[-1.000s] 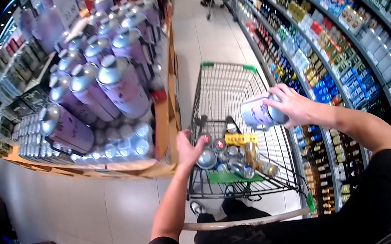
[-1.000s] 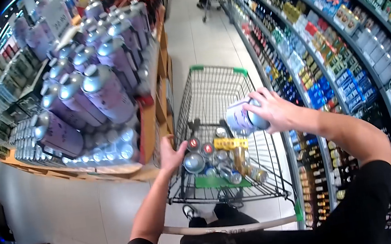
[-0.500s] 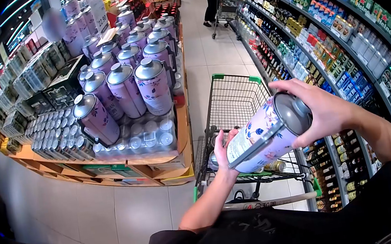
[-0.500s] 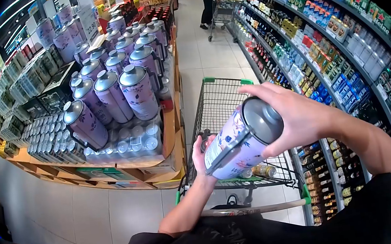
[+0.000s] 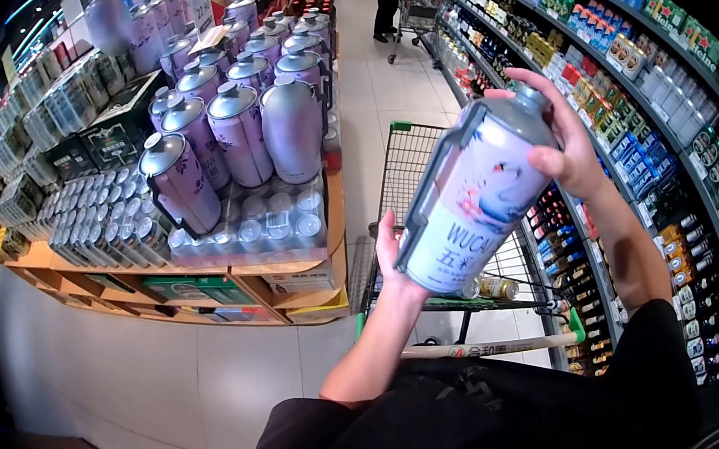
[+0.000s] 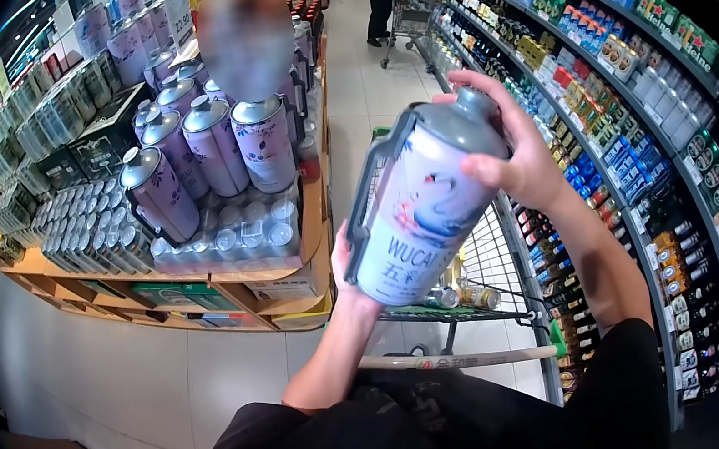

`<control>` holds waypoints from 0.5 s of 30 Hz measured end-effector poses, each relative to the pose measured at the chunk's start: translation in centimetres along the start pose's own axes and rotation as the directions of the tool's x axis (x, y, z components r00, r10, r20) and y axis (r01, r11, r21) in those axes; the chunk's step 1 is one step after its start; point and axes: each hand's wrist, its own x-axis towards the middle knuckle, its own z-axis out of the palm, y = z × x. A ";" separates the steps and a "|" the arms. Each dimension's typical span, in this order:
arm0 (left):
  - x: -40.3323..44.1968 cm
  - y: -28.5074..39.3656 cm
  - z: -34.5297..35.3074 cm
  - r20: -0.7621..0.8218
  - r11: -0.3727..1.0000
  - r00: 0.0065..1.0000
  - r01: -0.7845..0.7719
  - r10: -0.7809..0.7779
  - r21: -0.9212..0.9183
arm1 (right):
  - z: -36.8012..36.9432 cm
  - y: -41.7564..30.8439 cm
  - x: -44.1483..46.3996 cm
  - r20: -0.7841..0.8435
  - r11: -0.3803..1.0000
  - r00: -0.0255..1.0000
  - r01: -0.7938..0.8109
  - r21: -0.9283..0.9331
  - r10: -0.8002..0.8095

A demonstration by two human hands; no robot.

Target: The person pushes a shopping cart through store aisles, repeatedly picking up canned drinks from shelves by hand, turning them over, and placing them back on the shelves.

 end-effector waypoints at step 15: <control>-1.4 2.4 -1.3 0.266 0.932 0.908 -0.257 0.323 -0.254 | 1.7 1.8 2.9 0.135 0.980 0.976 0.154 0.124 -0.171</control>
